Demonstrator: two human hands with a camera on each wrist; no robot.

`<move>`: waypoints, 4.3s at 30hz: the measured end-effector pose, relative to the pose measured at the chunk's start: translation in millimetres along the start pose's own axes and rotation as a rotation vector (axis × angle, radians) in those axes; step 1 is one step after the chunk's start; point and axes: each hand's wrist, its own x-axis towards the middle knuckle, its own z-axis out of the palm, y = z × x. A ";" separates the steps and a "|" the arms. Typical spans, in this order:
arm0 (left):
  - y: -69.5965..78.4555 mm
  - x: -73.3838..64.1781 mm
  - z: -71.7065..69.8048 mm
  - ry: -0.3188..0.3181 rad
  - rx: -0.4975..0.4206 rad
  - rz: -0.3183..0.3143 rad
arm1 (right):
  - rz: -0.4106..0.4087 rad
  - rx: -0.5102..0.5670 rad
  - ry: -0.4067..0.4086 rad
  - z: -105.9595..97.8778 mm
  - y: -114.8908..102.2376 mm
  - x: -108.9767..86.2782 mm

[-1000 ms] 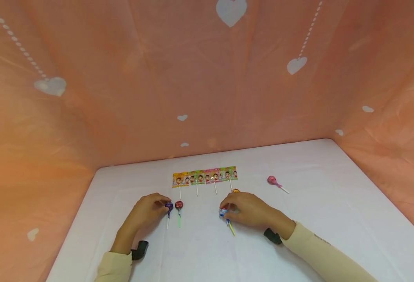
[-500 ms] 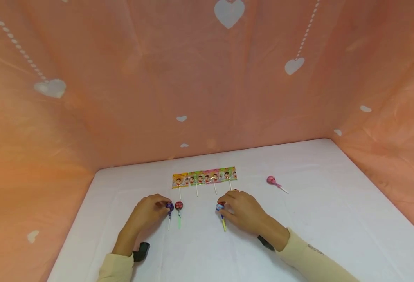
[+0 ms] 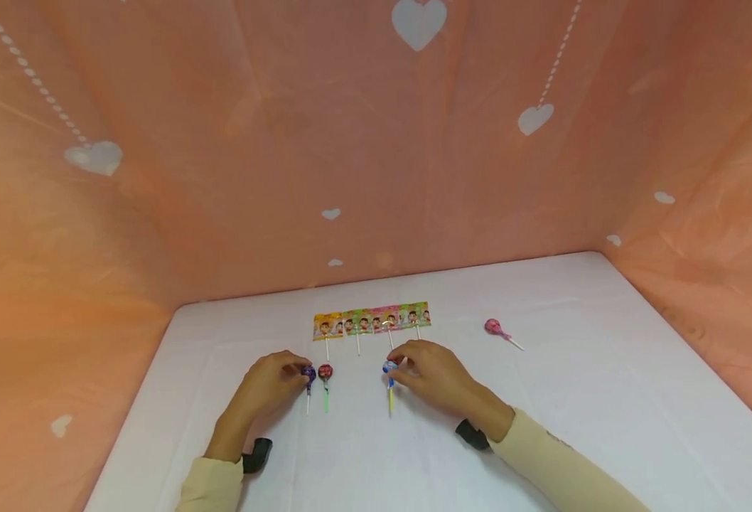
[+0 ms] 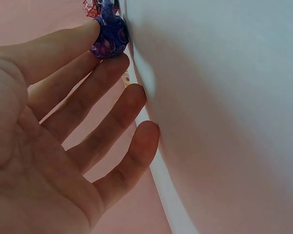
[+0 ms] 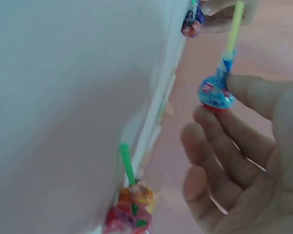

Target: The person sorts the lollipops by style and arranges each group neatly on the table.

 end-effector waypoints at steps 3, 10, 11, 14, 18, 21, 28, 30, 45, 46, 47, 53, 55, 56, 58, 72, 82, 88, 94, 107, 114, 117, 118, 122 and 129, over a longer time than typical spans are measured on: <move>-0.7 2.3 0.6 0.001 0.006 -0.003 | -0.013 -0.018 -0.008 -4.7 1.6 6.3; -1.0 4.7 1.2 0.002 -0.002 -0.014 | -0.077 -0.206 0.055 -18.9 11.8 12.5; -1.2 4.1 1.3 0.000 0.002 -0.017 | -0.096 -0.223 0.063 -16.7 11.9 10.5; -1.1 3.2 0.7 -0.006 0.002 -0.020 | -0.156 -0.248 0.099 -7.9 8.1 4.5; -1.7 3.4 1.5 -0.008 0.001 -0.013 | -0.192 -0.263 0.161 0.5 -3.7 -2.0; -2.2 3.5 2.1 -0.015 0.011 -0.019 | -0.169 -0.238 0.171 5.4 -11.9 -5.6; -1.6 3.4 1.2 -0.003 0.014 -0.021 | -0.077 -0.152 0.186 15.4 -22.1 -3.6; -1.5 3.1 1.1 -0.006 0.016 -0.021 | -0.073 -0.139 0.185 17.6 -24.4 -2.5; -1.2 3.7 2.0 -0.010 0.026 -0.009 | -0.042 -0.064 0.132 23.1 -28.7 15.0; -1.1 3.5 2.1 -0.009 0.026 -0.010 | -0.038 -0.065 0.125 23.7 -28.6 16.0; -1.3 3.4 2.3 -0.010 0.025 -0.010 | -0.032 -0.059 0.117 23.8 -28.8 17.1; -0.9 2.7 2.5 -0.005 0.012 -0.014 | 0.005 -0.033 0.073 24.6 -29.5 25.7; -1.0 2.8 2.8 -0.005 0.008 -0.008 | 0.004 -0.047 0.065 25.1 -29.6 28.9; -1.0 2.9 2.9 -0.005 0.006 -0.005 | 0.002 -0.056 0.060 25.1 -29.9 30.4; -0.8 2.9 3.0 -0.007 0.007 -0.005 | -0.005 -0.066 0.045 25.8 -30.4 33.4; -0.6 3.1 2.2 -0.002 0.002 -0.004 | -0.013 -0.030 -0.060 32.7 -35.6 52.0; -5.1 6.0 2.7 -0.008 -0.009 0.017 | -0.061 -0.075 -0.109 38.3 -41.3 60.7; -3.0 4.9 1.4 -0.010 -0.007 0.025 | -0.054 -0.123 -0.149 41.4 -40.2 62.4; -1.7 3.8 -0.2 -0.022 -0.008 0.019 | -0.028 -0.119 -0.164 42.6 -39.8 63.6; -4.9 6.1 2.7 -0.011 -0.012 0.017 | -0.049 -0.136 -0.145 43.2 -41.1 61.0; -7.0 6.9 3.4 -0.015 -0.008 0.016 | -0.043 -0.149 -0.146 44.0 -41.2 61.6; -7.6 7.4 4.2 -0.013 -0.008 0.017 | -0.045 -0.148 -0.143 44.2 -41.1 61.7; -7.8 7.5 4.4 -0.012 -0.008 0.023 | -0.047 -0.147 -0.142 44.1 -41.0 61.4; -7.3 6.7 4.1 -0.013 -0.016 0.024 | -0.072 -0.155 -0.131 41.0 -41.1 59.4; -6.3 5.3 2.4 -0.026 -0.023 0.003 | -0.120 -0.157 -0.128 27.7 -31.4 53.2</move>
